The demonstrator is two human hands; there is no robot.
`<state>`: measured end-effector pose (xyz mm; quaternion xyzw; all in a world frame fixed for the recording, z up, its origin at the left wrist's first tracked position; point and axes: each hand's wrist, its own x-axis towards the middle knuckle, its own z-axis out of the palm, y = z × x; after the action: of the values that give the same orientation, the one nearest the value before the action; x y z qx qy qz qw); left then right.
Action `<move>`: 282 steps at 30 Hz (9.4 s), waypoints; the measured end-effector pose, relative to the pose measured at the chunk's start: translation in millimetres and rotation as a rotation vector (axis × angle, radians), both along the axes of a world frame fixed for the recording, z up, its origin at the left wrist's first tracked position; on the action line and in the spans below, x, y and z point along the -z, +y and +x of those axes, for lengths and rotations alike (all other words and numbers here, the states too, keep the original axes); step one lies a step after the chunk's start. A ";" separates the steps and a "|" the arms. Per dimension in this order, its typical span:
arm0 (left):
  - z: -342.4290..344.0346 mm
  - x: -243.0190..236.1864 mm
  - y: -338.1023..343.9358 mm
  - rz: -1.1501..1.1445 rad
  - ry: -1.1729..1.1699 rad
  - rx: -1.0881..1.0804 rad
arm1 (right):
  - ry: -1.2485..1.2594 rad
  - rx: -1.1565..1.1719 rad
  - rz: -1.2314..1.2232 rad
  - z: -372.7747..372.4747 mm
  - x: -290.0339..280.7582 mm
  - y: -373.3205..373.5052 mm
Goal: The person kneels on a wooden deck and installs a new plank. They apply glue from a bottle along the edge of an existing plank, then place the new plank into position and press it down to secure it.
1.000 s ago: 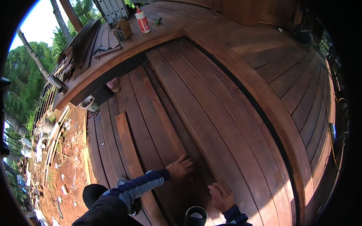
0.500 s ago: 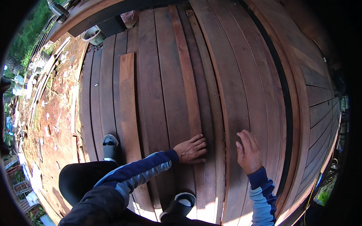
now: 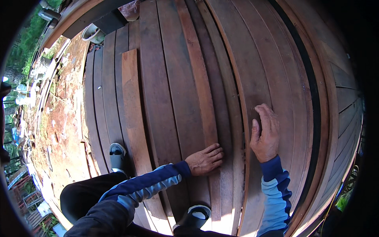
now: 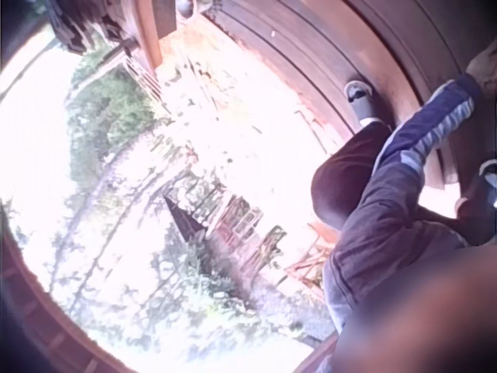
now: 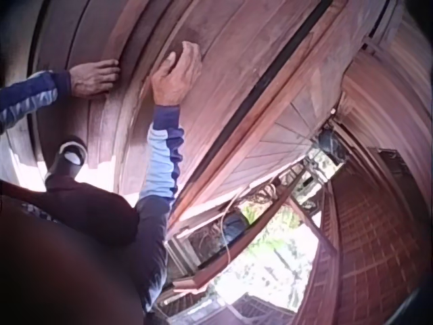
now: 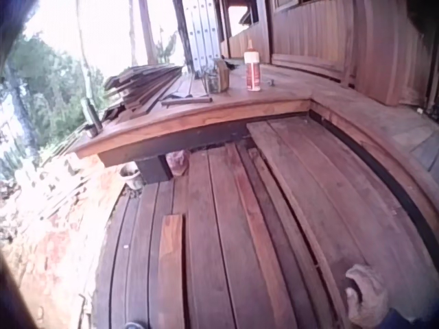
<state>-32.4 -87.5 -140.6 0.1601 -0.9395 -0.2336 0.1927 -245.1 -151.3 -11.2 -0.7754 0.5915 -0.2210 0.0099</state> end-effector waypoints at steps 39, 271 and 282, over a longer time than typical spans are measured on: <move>209.1 -143.9 -398.1 -0.163 -0.131 -0.676 | -0.051 0.239 0.371 21.0 -9.6 -54.6; 319.5 -232.5 -689.6 -0.198 -0.238 -0.264 | -0.271 1.233 0.585 229.2 -51.9 -528.1; 320.3 -232.5 -690.0 -0.198 -0.248 -0.260 | -0.293 1.239 0.636 228.7 -58.8 -532.1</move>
<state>287.9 -777.5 91.9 0.2877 -0.9459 -0.0918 0.1187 -16.4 -683.5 47.6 -0.2182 0.9520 -0.1048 0.1874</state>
